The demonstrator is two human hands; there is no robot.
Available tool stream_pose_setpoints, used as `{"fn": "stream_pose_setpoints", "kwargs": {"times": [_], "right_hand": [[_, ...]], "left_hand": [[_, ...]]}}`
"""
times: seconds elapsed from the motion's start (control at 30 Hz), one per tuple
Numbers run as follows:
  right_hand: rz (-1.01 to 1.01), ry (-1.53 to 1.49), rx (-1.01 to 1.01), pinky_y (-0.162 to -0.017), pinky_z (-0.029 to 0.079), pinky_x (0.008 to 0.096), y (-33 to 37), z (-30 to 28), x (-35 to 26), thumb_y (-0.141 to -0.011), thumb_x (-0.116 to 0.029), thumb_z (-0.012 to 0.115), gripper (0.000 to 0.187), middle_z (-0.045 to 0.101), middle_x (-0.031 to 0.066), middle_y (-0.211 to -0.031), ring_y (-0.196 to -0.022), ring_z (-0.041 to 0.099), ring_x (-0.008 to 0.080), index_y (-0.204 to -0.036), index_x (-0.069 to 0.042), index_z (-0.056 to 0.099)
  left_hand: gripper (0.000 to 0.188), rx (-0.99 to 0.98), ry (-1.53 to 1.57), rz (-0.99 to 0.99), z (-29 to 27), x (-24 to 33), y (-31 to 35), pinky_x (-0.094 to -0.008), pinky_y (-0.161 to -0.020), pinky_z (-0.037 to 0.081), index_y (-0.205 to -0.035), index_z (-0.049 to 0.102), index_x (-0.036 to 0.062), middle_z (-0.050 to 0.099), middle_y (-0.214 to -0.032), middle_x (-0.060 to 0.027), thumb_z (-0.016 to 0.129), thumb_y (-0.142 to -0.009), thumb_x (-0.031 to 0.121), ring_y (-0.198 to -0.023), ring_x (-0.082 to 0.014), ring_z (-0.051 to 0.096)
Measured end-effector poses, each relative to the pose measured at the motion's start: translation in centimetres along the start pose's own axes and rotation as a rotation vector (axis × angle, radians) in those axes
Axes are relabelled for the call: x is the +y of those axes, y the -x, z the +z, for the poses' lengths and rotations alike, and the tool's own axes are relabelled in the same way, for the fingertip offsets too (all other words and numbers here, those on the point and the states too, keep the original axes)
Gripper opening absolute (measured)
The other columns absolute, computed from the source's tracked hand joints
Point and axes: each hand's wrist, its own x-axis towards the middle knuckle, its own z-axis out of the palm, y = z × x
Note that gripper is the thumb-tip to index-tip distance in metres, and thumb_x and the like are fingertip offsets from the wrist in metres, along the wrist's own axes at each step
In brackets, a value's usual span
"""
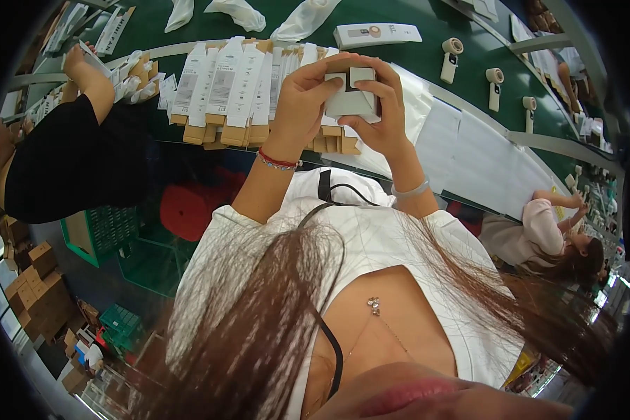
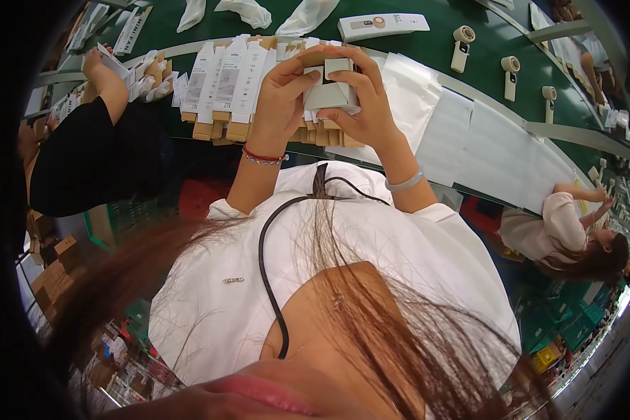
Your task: Packaging small electronic products into plastic bags and organizing them with shipping labels on an assembly line.
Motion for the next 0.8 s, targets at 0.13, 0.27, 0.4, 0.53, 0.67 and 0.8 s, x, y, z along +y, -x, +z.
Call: {"fn": "stream_pose_setpoints", "kwargs": {"times": [0.13, 0.27, 0.4, 0.53, 0.67, 0.8], "right_hand": [[-0.017, 0.100, 0.023, -0.108, 0.032, 0.0446, 0.2, -0.5, -0.2, -0.067, -0.027, 0.082, 0.055, 0.050, 0.0126, -0.122, -0.118, 0.048, 0.0316, -0.110, -0.011, 0.051], [-0.108, 0.191, -0.090, -0.108, 0.031, 0.0460, 0.5, -1.3, 0.6, -0.069, -0.025, 0.081, 0.052, 0.048, 0.0122, -0.122, -0.118, 0.047, 0.0333, -0.109, -0.012, 0.051], [-0.076, 0.143, -0.122, -0.107, 0.033, 0.0449, 0.7, -1.7, 0.8, -0.070, -0.025, 0.080, 0.052, 0.048, 0.0097, -0.121, -0.118, 0.047, 0.0332, -0.110, -0.011, 0.051], [0.013, 0.052, -0.005, -0.105, 0.034, 0.0444, 0.9, -1.3, 0.4, -0.071, -0.023, 0.079, 0.052, 0.049, 0.0082, -0.121, -0.117, 0.047, 0.0329, -0.113, -0.011, 0.050], [0.099, 0.024, 0.333, -0.106, 0.034, 0.0480, 0.9, 0.3, -0.4, -0.074, -0.016, 0.077, 0.051, 0.049, 0.0108, -0.122, -0.115, 0.050, 0.0338, -0.116, -0.011, 0.048], [0.222, -0.051, 0.366, -0.099, 0.042, 0.0392, 1.5, 1.1, 0.2, -0.061, -0.017, 0.084, 0.075, 0.058, 0.0099, -0.115, -0.108, 0.055, 0.0274, -0.124, -0.012, 0.043]], "left_hand": [[0.038, 0.009, 0.003, -0.003, 0.2, -0.1, 0.0, -0.0239, -0.083, 0.050, -0.115, 0.065, 0.0024, 0.066, -0.112, -0.0126, 0.049, -0.082, -0.009, -0.096, -0.0192, 0.063], [0.031, -0.025, -0.122, 0.147, 0.3, -1.0, 0.0, -0.0237, -0.079, 0.052, -0.109, 0.068, 0.0030, 0.066, -0.110, -0.0127, 0.053, -0.083, -0.005, -0.094, -0.0189, 0.063], [0.024, -0.009, -0.266, 0.152, 0.7, -0.2, 0.3, -0.0234, -0.076, 0.053, -0.103, 0.070, 0.0029, 0.067, -0.109, -0.0129, 0.059, -0.083, -0.002, -0.092, -0.0189, 0.064], [0.021, 0.018, -0.405, 0.171, 0.8, 0.0, 0.2, -0.0234, -0.072, 0.054, -0.101, 0.071, 0.0026, 0.067, -0.110, -0.0136, 0.065, -0.081, 0.002, -0.089, -0.0190, 0.065], [0.031, 0.006, -0.510, 0.357, 1.2, -0.5, -0.4, -0.0244, -0.069, 0.056, -0.107, 0.069, 0.0022, 0.065, -0.114, -0.0145, 0.072, -0.077, 0.005, -0.088, -0.0189, 0.065], [0.042, 0.081, -0.665, 0.390, 2.9, 0.2, -0.4, -0.0271, -0.072, 0.057, -0.113, 0.065, 0.0007, 0.061, -0.120, -0.0172, 0.075, -0.073, 0.009, -0.087, -0.0206, 0.065]]}}
